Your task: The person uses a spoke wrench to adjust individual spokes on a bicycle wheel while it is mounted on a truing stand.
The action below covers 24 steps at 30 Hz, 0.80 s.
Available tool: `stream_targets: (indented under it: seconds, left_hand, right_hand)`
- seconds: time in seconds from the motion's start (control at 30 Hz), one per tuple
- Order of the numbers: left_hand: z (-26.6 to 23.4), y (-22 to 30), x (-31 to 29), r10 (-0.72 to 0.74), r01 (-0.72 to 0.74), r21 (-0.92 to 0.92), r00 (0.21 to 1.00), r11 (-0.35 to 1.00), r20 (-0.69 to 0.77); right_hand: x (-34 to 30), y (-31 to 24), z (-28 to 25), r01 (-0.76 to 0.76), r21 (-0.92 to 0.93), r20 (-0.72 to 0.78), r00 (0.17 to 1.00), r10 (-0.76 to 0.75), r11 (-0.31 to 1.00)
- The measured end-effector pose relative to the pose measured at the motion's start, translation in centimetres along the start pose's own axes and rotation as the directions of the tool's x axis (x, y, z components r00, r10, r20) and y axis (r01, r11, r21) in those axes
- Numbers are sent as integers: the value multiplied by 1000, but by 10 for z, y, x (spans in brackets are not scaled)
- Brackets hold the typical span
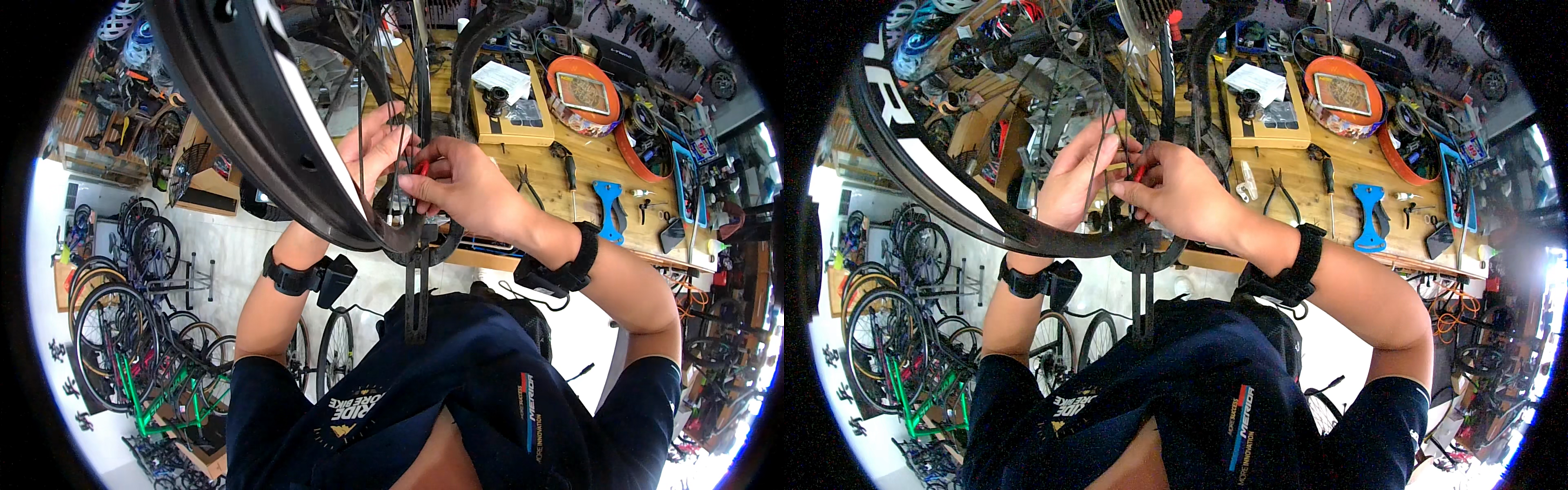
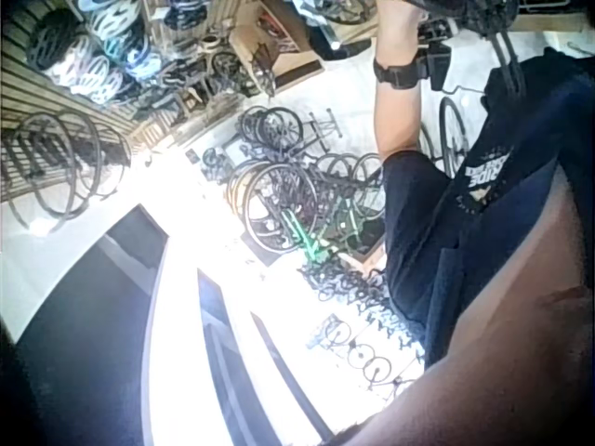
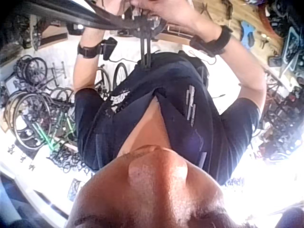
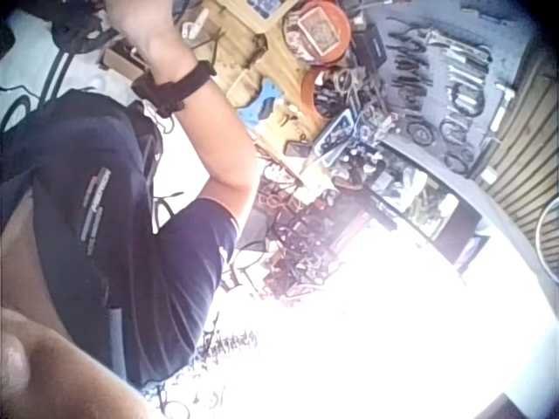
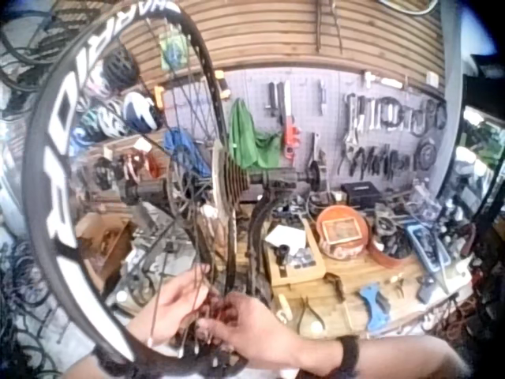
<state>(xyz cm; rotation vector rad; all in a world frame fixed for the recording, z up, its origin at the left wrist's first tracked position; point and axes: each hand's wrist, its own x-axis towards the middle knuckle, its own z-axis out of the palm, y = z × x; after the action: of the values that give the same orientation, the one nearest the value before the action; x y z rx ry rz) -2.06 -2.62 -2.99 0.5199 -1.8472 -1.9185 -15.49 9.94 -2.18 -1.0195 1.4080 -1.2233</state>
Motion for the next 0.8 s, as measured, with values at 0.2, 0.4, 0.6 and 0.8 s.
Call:
stream_targets:
  seconds: [0.2, 0.4, 0.6, 0.8]
  left_hand:
    - [0, 7, -4, -11, 11, 3, 1000, 1000, -1]
    - [-2, 4, -2, -9, 10, -39, 1000, 999, 23]
    - [-1, 2, 1, -12, 12, -7, 1000, 1000, -5]
    - [1, 4, 1, -39, 39, 4, 999, 999, -27]
  right_hand:
    - [-2, -5, -4, -62, 80, 64, 996, 57, 995]
    - [-4, -7, 1, -33, 96, 56, 998, 28, 995]
    - [1, 2, 10, 106, -124, -27, 994, -110, 987]
    - [0, 3, 7, 116, -151, 10, 993, -116, 982]
